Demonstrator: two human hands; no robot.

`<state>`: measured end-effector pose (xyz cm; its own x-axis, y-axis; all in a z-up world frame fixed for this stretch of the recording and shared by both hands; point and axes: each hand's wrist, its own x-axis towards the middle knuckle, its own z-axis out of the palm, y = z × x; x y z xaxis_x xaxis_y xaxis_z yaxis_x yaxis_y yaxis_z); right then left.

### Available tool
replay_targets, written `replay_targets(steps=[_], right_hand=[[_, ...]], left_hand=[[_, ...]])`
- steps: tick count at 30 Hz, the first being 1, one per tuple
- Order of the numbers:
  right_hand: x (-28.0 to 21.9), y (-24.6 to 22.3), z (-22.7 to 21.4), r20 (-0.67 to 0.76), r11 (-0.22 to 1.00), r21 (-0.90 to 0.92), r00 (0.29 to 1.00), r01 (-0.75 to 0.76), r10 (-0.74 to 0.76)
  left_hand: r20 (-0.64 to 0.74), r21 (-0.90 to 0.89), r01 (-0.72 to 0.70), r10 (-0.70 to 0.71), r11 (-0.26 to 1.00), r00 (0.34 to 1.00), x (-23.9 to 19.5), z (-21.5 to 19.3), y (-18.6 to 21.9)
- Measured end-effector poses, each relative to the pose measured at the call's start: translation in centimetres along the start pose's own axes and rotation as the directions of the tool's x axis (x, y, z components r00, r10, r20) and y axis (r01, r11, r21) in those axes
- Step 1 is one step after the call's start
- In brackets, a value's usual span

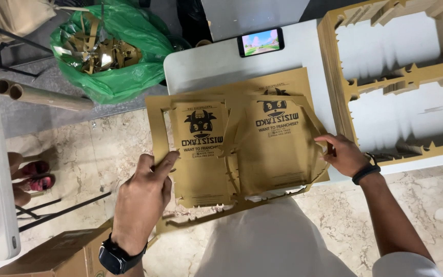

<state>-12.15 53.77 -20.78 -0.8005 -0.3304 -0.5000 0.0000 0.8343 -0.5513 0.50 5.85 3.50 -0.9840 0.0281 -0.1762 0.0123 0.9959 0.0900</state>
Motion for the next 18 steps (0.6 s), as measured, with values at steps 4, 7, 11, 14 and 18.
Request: replay_targets(steps=[4, 7, 11, 14, 18], right_hand=[[-2.2, -1.4, -2.2, -0.057, 0.995, -0.098, 0.998, 0.031, -0.036], [-5.4, -6.4, -6.1, -0.079, 0.982, -0.016, 0.98, -0.187, 0.185], [-10.6, -3.7, -9.9, -0.452, 0.963, -0.16, 0.851, 0.217, -0.267], [-17.2, -7.5, -13.8, -0.542, 0.952, -0.222, 0.785, 0.213, -0.302], [-22.6, -5.4, -12.8, -0.72, 0.996, 0.055, 0.694, 0.065, -0.005]], left_hand=[[-0.05, -0.023, -0.018, 0.016, 1.0, 0.999, 0.7, -0.6, -0.1], [-0.109, -0.055, -0.093, 0.087, 0.994, 0.99, 1.4, -2.8, -0.2], [-0.228, -0.033, -0.146, 0.134, 0.989, 0.964, 1.3, -7.3, 0.3], [-0.319, 0.072, -0.154, 0.169, 0.986, 0.933, 0.4, -9.7, -0.2], [-0.493, 0.225, -0.106, 0.207, 0.968, 0.845, 1.0, -9.0, -2.1]])
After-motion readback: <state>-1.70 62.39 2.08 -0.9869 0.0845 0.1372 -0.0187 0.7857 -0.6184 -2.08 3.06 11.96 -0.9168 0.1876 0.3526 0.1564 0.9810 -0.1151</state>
